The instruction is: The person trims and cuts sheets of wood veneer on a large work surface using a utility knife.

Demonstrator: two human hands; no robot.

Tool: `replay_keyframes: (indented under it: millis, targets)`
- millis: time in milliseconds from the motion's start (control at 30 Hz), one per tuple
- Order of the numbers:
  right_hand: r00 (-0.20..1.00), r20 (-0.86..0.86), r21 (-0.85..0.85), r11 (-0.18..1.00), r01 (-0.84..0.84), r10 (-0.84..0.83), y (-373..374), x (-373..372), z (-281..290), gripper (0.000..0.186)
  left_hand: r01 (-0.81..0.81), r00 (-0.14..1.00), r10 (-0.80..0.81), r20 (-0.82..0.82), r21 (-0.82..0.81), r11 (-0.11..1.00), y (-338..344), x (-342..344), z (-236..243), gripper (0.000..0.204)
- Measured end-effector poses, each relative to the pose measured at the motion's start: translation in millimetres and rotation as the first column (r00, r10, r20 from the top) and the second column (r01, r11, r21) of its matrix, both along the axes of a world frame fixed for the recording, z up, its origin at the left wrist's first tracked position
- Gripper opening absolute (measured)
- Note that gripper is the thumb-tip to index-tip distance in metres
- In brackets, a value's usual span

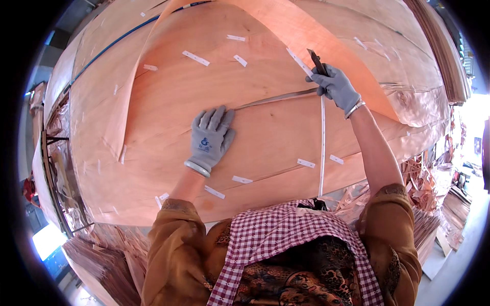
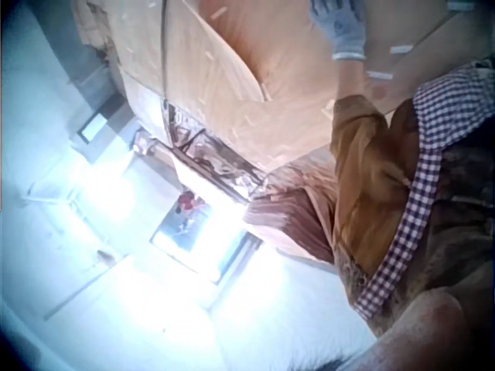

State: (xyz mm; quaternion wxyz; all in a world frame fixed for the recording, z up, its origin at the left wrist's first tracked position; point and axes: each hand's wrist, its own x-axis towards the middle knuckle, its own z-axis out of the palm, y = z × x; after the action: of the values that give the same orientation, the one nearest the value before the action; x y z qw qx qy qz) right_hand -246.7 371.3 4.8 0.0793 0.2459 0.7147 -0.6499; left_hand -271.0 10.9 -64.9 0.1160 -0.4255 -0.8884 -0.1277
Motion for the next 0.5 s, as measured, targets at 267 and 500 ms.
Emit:
replay_keyframes:
  millis: [267, 500]
  targets:
    - [0.947, 0.105, 0.513, 0.799, -0.314, 0.305, -7, 9, -22, 0.017, -0.026, 0.998, 0.03, 0.05, -0.073, 0.997, 6, -1, 10, 0.048]
    - [0.903, 0.086, 0.703, 0.616, -0.354, 0.421, -15, 6, -31, 0.021, -0.059, 0.998, 0.061, 0.028, -0.045, 0.997, 17, 1, 15, 0.048]
